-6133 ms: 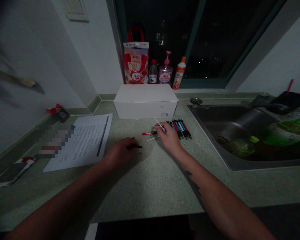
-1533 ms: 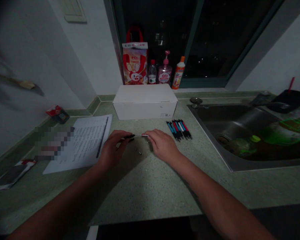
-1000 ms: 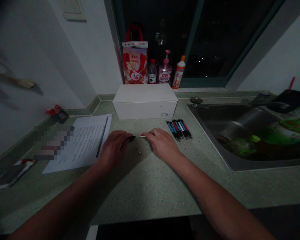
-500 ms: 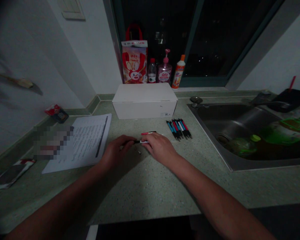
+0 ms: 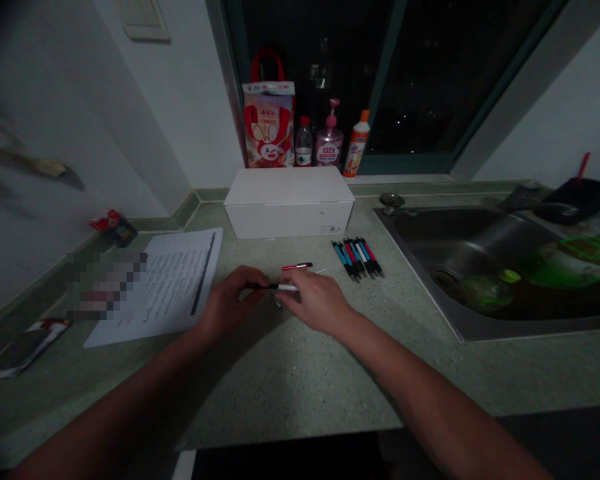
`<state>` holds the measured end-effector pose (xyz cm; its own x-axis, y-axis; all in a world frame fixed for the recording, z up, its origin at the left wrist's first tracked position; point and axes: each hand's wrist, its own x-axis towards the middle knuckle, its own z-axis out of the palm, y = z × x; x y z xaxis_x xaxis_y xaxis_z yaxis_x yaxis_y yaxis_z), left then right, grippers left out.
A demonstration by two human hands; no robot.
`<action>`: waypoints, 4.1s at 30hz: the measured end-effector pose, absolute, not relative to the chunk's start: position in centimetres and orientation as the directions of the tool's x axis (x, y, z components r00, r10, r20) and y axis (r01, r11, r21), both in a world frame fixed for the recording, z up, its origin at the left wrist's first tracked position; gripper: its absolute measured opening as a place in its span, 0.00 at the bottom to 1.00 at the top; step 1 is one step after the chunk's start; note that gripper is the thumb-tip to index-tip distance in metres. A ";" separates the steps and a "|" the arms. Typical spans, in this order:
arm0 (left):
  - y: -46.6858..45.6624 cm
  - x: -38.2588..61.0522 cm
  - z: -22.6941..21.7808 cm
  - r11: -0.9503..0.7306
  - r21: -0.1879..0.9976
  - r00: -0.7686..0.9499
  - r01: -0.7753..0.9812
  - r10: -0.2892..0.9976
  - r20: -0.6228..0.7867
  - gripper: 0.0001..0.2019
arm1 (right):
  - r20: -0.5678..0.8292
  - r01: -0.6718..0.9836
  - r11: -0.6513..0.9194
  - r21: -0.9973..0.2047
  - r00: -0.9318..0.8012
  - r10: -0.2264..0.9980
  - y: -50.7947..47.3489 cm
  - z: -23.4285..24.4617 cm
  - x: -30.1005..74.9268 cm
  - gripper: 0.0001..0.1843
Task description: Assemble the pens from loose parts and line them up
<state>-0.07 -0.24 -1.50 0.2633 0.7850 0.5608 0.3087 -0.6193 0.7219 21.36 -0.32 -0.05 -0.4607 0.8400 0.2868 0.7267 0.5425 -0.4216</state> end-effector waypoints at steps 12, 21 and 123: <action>-0.4 0.0 -1.5 -0.488 0.808 0.238 0.329 0.871 0.429 0.11 | 0.329 0.710 0.588 -0.387 -0.490 0.807 0.0 -0.5 21.5 0.10; -0.6 0.1 -1.1 -0.389 0.839 0.226 0.382 0.919 0.323 0.06 | 0.314 0.737 0.585 -0.338 -0.498 0.808 0.1 -0.8 21.3 0.11; -10.2 -2.9 -3.1 -0.704 0.317 0.743 0.636 0.670 -0.002 0.37 | 0.259 0.311 0.306 -0.900 -0.182 0.949 1.9 -2.7 21.3 0.08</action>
<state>-2.92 -10.20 -3.12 0.7425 0.6698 -0.0023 0.6358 -0.7038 0.3169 21.32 1.89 -2.69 -0.1816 0.9486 0.2593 0.3111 0.3056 -0.8999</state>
